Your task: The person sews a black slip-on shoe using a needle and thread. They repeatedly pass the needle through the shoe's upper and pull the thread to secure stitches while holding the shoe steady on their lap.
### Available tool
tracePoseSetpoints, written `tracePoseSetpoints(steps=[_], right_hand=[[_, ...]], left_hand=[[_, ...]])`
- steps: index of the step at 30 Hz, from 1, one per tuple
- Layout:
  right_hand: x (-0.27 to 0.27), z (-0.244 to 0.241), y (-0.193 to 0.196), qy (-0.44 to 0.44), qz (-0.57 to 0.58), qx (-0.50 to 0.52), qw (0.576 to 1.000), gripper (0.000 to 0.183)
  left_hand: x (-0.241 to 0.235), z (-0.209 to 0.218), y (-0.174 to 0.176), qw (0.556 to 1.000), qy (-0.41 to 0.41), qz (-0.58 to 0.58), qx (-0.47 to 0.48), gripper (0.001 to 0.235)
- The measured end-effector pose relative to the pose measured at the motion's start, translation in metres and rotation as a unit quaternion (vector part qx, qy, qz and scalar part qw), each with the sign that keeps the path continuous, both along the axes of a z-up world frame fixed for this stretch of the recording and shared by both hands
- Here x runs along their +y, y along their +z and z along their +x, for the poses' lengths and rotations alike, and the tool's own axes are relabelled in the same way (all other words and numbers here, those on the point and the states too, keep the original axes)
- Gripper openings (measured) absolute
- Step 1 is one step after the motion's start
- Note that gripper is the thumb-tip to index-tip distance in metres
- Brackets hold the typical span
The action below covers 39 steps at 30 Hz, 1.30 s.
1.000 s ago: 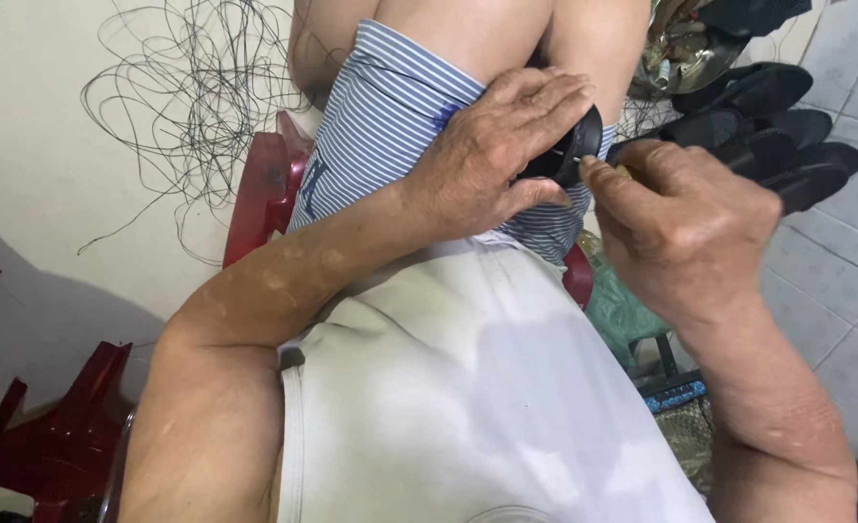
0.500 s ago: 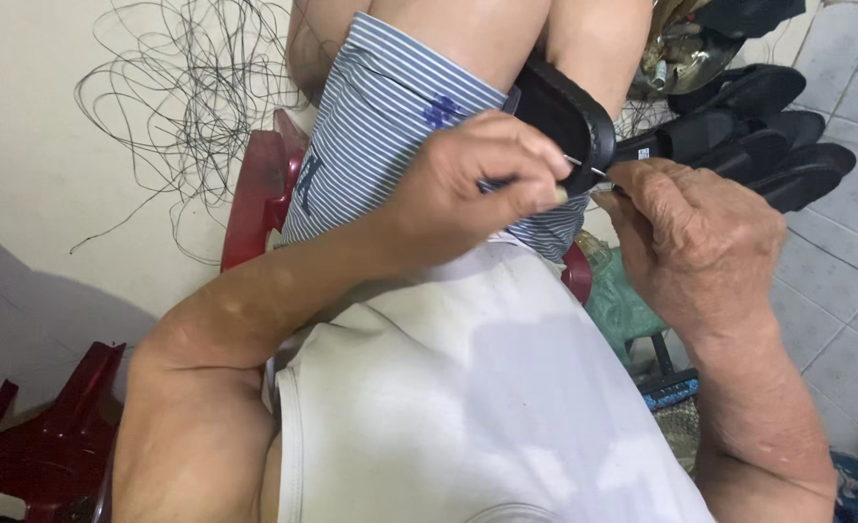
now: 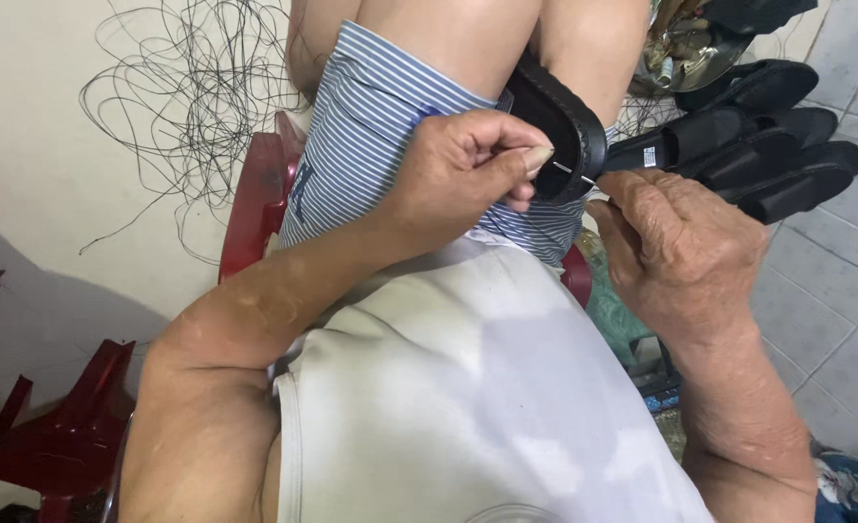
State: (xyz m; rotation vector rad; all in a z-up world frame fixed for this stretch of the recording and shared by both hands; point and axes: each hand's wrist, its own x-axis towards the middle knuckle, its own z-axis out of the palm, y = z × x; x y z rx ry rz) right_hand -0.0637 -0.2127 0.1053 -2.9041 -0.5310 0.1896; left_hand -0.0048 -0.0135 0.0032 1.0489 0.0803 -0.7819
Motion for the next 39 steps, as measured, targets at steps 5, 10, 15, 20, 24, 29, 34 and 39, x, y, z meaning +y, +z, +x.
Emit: tracePoseSetpoints(steps=[5,10,15,20,24,29,34,39], right_hand=[[-0.001,-0.003,-0.002,-0.011,0.011,-0.008,1.000,0.007],[0.000,-0.004,-0.001,-0.018,0.012,-0.002,1.000,0.006],[0.002,-0.003,0.000,-0.013,0.019,-0.014,1.000,0.004],[0.006,-0.004,0.001,-0.012,-0.014,-0.007,1.000,0.009],[0.003,-0.018,-0.002,-0.020,-0.072,-0.022,0.997,0.011],[0.005,-0.054,0.008,-0.080,-0.133,-0.014,0.988,0.022],[0.014,-0.067,0.039,-0.152,0.008,0.051,0.987,0.015],[0.007,-0.072,-0.017,-0.167,0.031,-0.017,0.985,0.057]], left_hand=[[0.019,0.006,0.002,0.970,0.022,-0.231,0.076,0.013],[0.014,0.003,-0.002,0.945,0.047,-0.304,0.110,0.012],[0.002,-0.004,-0.001,0.994,0.032,-0.061,-0.083,0.010],[-0.009,-0.012,-0.002,0.996,-0.012,0.035,-0.087,0.005],[-0.005,-0.008,-0.001,0.997,-0.066,0.028,-0.026,0.004],[-0.012,-0.001,0.004,0.996,-0.042,-0.041,0.066,0.013],[-0.006,0.003,0.008,0.993,-0.013,-0.023,0.118,0.019],[0.017,-0.004,0.007,0.995,0.069,-0.060,0.050,0.018]])
